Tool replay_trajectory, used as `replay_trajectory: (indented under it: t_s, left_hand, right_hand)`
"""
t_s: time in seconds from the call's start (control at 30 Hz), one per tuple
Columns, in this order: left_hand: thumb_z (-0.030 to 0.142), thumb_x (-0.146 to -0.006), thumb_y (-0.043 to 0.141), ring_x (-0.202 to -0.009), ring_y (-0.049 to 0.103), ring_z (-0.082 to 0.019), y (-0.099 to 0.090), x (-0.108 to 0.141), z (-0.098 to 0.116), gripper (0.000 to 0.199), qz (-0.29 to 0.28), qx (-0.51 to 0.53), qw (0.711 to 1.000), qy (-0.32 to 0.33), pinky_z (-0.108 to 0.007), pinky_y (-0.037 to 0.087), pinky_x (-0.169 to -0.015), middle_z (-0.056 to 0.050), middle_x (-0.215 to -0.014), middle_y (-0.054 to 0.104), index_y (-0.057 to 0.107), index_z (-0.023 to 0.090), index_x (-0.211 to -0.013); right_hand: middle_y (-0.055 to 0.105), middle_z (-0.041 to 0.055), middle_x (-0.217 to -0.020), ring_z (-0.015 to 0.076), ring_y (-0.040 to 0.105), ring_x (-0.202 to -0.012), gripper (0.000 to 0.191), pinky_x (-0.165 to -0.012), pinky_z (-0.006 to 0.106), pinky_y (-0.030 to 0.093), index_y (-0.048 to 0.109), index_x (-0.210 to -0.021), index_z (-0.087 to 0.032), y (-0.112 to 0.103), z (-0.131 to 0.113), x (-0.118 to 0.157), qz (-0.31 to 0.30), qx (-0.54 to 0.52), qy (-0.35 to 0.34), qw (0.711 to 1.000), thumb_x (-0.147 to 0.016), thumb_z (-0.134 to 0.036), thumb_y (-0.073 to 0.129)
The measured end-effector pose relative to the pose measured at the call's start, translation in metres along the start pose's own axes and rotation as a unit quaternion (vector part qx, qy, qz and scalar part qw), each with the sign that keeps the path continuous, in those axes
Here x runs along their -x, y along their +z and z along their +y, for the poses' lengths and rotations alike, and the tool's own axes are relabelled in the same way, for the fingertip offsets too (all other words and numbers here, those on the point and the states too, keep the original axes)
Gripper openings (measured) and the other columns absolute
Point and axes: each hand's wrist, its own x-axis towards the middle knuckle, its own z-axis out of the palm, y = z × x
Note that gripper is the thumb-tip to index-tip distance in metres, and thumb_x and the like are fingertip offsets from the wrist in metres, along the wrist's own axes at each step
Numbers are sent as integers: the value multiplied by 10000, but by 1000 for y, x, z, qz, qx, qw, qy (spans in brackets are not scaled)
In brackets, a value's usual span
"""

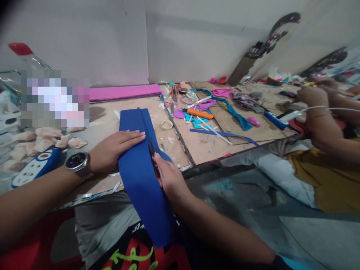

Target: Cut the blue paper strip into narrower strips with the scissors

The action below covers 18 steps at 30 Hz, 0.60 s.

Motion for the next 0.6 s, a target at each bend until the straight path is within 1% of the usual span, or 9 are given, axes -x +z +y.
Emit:
replay_trajectory:
  t_s: [0.17,0.27,0.37,0.5,0.6]
  left_hand:
    - [342,-927,648,-1448,507,-355,0,-1,2,780,6,1,1000,3,-583,441,-1168,-173,-1581,504,309,225,-1620]
    - [339,-912,665,-1442,517,-351,-1,-1,3,808,5,-4,1000,14,-568,441,-1173,-176,-1570,516,299,231,-1624]
    - [358,-895,681,-1426,535,-352,-1,-2,5,819,8,-4,999,32,-560,444,-1170,-180,-1558,529,312,229,-1616]
    - [355,-865,693,-1429,532,-353,-2,-2,7,806,9,-3,999,43,-555,438,-1175,-180,-1552,536,354,204,-1581]
    - [340,-854,693,-1421,543,-346,-2,-2,7,751,13,-1,999,52,-549,438,-1177,-178,-1531,560,404,193,-1532]
  right_hand:
    - [786,45,-865,265,698,-948,303,-829,354,534,806,-841,-220,4,-3,5,20,-4,-8,1000,-752,-509,806]
    - [791,39,-870,256,702,-948,270,-855,352,539,803,-827,-217,7,-1,-1,13,-39,-8,999,-770,-482,799]
    - [789,41,-892,244,702,-967,292,-885,344,538,788,-855,-197,9,-1,-7,10,-59,-11,998,-760,-473,804]
    - [790,33,-966,227,689,-1072,240,-964,314,514,780,-895,-194,10,-5,-11,10,-21,-26,999,-842,-424,736]
    - [786,24,-936,223,686,-1061,243,-964,308,505,776,-857,-191,11,-10,-10,35,27,-17,999,-895,-411,679]
